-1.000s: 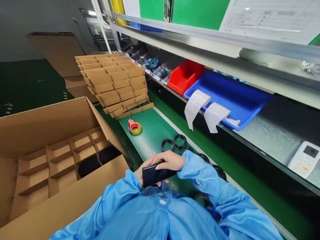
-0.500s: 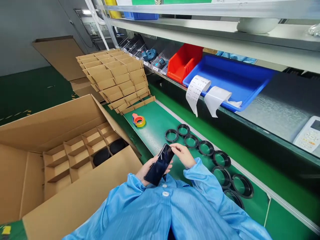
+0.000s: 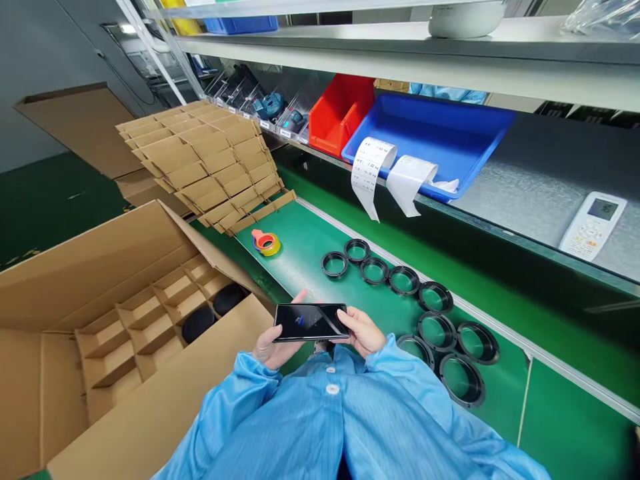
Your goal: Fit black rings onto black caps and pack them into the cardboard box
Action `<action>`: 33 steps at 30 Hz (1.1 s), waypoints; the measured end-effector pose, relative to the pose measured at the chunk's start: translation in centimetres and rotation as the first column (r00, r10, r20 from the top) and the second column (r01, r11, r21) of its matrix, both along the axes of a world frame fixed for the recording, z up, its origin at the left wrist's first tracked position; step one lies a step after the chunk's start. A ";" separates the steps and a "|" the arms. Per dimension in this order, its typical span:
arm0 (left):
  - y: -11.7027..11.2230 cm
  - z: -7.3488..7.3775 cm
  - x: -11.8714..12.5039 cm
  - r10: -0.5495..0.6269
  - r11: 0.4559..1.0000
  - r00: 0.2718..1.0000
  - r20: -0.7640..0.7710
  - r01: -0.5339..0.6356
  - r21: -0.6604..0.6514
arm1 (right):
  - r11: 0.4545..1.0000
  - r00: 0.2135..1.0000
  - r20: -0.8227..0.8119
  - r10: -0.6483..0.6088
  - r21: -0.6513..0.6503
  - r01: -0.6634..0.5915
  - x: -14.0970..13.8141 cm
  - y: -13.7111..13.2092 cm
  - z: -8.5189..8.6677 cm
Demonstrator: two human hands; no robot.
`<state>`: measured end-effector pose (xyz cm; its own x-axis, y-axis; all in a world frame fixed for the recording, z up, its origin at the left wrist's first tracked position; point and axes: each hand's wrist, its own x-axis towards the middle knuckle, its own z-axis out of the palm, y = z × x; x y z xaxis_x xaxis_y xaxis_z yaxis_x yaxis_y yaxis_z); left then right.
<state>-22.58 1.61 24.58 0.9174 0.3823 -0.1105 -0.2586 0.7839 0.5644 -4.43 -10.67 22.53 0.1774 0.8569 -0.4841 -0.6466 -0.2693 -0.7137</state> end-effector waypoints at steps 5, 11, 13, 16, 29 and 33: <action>-0.4 -0.4 0.0 0.142 0.983 0.986 0.083 -0.150 0.108 | 1.000 0.978 -0.210 0.010 0.030 -0.004 -2.6 -0.4 0.5; -0.7 -0.3 1.3 0.178 0.984 0.984 -0.001 -0.178 0.026 | 0.979 0.933 -0.326 0.149 0.183 -0.092 -5.6 -0.4 0.9; -0.4 -0.4 1.5 0.150 0.989 0.988 -0.033 -0.150 -0.001 | 0.977 0.939 -0.305 0.162 0.185 -0.109 -6.0 -0.3 1.4; 0.2 -0.9 1.4 0.095 0.994 0.989 -0.116 -0.100 -0.036 | 0.976 0.942 -0.296 0.160 0.189 -0.106 -6.4 -0.1 1.9; 3.9 -0.1 2.6 -0.113 0.980 0.964 -0.240 0.069 -0.185 | 0.935 0.928 0.146 0.343 0.043 -0.353 -4.5 1.8 -4.2; 5.1 -1.2 2.6 -0.190 0.975 0.923 -0.334 0.138 -0.173 | 0.936 0.860 0.370 0.351 -0.116 -0.333 -1.7 2.0 -9.3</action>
